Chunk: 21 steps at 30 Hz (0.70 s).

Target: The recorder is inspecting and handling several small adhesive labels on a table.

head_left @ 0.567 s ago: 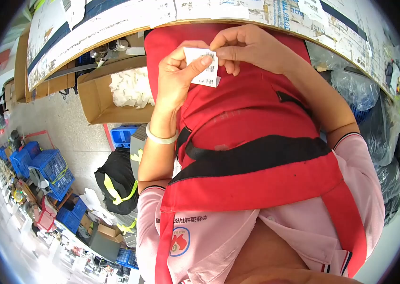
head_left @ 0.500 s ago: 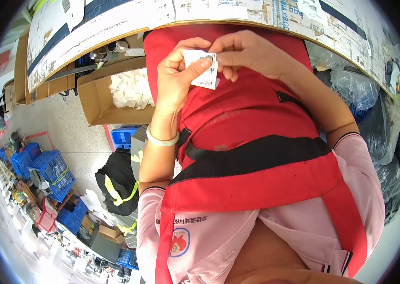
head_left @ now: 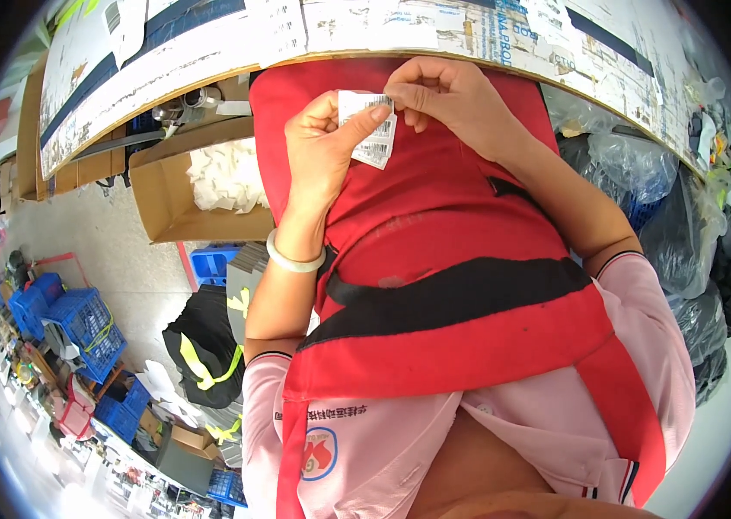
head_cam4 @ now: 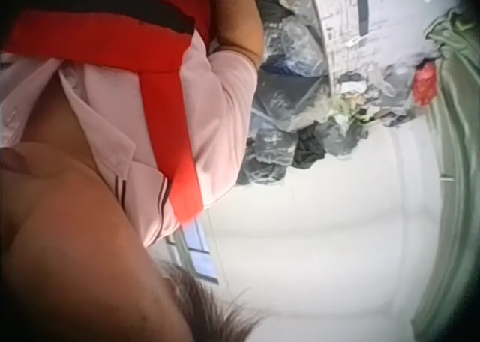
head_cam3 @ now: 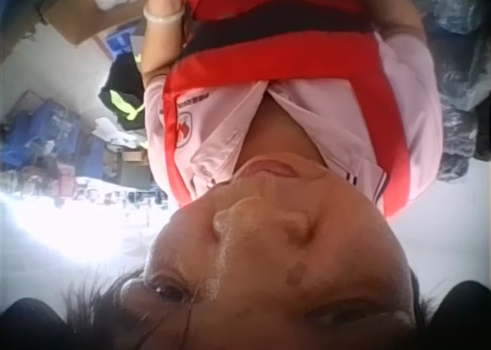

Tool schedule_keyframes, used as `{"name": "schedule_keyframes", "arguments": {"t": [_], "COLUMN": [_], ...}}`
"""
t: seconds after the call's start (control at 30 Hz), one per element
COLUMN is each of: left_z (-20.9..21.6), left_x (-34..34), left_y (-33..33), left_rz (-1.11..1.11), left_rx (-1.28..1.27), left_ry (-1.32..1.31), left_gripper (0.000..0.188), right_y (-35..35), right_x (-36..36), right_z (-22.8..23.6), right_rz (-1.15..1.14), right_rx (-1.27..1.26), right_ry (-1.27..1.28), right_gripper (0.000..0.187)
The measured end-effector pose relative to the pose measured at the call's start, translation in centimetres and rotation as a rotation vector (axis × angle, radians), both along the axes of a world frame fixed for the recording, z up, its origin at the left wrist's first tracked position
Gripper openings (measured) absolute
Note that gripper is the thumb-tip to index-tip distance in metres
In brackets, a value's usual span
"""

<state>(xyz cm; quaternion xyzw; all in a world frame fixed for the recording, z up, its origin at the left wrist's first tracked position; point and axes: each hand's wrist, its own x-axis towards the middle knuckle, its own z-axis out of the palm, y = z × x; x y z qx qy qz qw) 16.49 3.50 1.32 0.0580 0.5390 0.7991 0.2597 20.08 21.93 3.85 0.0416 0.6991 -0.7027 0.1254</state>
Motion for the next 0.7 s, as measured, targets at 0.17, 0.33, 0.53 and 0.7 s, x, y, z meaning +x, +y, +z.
{"name": "schedule_keyframes", "arguments": {"t": [0.17,0.33,0.53,0.7], "left_z": [-1.6,-4.9,-6.0,-6.5], "left_x": [-0.8,-1.8,-2.4,-2.5], "left_y": [-0.3,-1.7,-2.0,-2.1], "left_rz": [-0.060,-0.051,0.044,0.037], "left_rx": [-0.005,0.031,0.069,0.053], "left_ry": [-0.045,-0.248,-0.293,-0.282], "left_gripper": [0.014,0.014,0.013,0.013], "right_y": [1.1,3.1,5.7,5.4], "right_x": [-0.8,-3.0,-4.6,-5.3], "right_z": [-1.3,-0.2,-0.3,-0.6], "right_rz": [-0.079,-0.262,-0.156,-0.167], "right_rx": [0.097,0.344,0.284,0.280], "right_ry": [0.096,0.146,-0.060,-0.075], "right_gripper": [0.020,0.016,0.019,0.019]}}
